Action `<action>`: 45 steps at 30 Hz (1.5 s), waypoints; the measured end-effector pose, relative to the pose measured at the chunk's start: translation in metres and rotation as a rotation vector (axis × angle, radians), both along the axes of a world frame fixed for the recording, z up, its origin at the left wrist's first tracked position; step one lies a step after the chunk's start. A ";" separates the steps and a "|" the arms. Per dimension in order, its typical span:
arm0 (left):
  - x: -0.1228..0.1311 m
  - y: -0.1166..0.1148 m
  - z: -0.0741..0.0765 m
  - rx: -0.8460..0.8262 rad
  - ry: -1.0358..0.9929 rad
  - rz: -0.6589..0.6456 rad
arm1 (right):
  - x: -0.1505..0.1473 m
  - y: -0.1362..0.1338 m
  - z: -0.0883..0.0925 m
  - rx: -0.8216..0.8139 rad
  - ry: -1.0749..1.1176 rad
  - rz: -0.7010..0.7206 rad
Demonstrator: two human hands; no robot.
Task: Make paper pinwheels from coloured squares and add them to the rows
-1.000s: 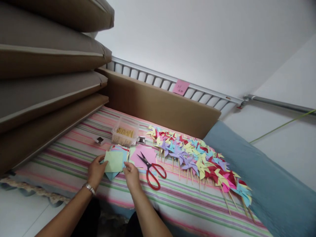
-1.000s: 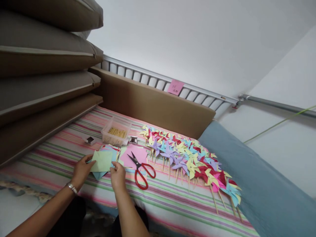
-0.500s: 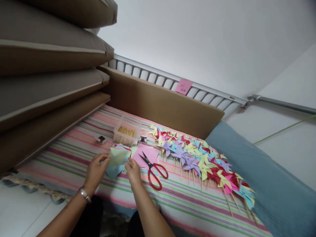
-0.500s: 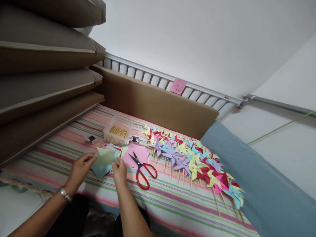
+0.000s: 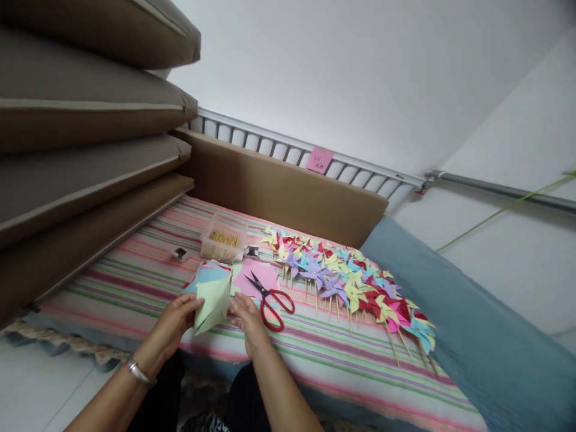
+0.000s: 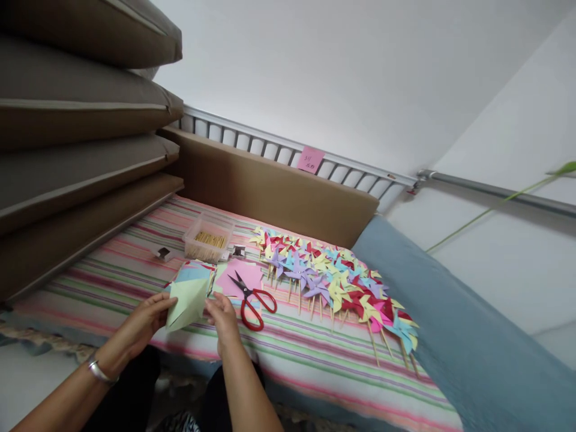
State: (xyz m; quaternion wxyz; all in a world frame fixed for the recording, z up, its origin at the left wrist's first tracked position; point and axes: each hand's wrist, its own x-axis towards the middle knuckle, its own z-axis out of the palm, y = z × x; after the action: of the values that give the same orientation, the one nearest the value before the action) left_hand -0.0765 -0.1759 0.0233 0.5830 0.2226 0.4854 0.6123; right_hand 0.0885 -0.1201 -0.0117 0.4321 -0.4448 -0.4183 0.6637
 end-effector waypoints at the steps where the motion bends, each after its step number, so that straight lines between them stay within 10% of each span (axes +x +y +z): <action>1: 0.002 -0.002 0.002 -0.001 -0.014 -0.026 | 0.004 -0.003 0.002 -0.006 0.013 0.017; 17: 0.044 -0.032 -0.011 -0.120 -0.130 -0.044 | 0.002 -0.045 -0.005 0.242 -0.205 -0.083; 30: 0.003 -0.037 -0.024 -0.231 -0.031 0.158 | 0.103 0.039 -0.013 0.620 -1.079 -0.052; 45: 0.010 -0.046 -0.006 -0.208 -0.037 0.136 | 0.123 0.054 -0.006 0.762 -1.195 -0.012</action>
State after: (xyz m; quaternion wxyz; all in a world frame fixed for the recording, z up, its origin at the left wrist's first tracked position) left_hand -0.0663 -0.2222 0.0168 0.5690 0.1162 0.5494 0.6007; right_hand 0.2111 -0.0660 -0.0180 0.2578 -0.5530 -0.7845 0.1109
